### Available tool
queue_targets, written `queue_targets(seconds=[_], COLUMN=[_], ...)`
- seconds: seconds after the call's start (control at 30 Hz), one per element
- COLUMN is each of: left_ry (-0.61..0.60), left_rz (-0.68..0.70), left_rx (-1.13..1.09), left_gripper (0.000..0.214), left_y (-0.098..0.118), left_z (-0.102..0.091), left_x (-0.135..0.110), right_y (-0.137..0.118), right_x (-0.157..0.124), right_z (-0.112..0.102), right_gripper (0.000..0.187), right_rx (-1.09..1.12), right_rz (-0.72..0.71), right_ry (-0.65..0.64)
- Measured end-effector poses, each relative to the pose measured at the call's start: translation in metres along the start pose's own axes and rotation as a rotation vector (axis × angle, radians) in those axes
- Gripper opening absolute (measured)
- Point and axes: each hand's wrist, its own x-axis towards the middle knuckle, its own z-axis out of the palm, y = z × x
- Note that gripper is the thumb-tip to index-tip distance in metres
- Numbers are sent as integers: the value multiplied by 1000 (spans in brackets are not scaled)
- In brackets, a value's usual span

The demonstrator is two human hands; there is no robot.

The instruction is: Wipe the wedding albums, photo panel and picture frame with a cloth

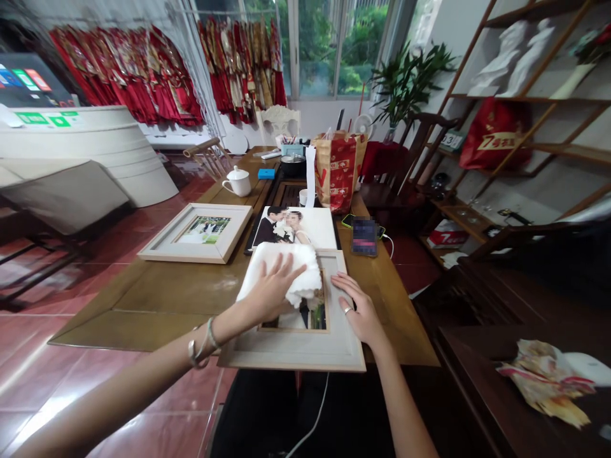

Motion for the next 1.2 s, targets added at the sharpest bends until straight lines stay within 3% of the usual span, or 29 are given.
queue_targets(seconds=[0.23, 0.43, 0.63, 0.8, 0.87, 0.97, 1.07, 1.2], left_ry=[74, 26, 4, -60, -120, -210, -226, -218], left_rz=[380, 419, 261, 39, 38, 209, 360, 414], left_rx=[-10, -14, 20, 60, 22, -107, -234, -337], left_gripper=[71, 62, 69, 78, 81, 85, 85, 82], left_y=[10, 22, -3, -22, -15, 10, 37, 58], left_z=[-7, -9, -9, -23, -26, -23, -15, -6], left_x=[44, 54, 25, -15, -30, -51, -68, -84], right_y=[6, 7, -1, -6, -5, -4, -4, -3], right_x=[-1, -1, 0, 0, -1, -1, -1, 0], right_z=[2, 3, 0, 0, 0, -1, -2, -3], right_gripper=[20, 28, 27, 30, 30, 31, 32, 31], right_rx=[-24, -51, -2, 8, 1, -9, 0, 18], right_rz=[22, 41, 3, -1, -3, -11, -21, -5], right_ry=[79, 91, 16, 12, 21, 34, 22, 7])
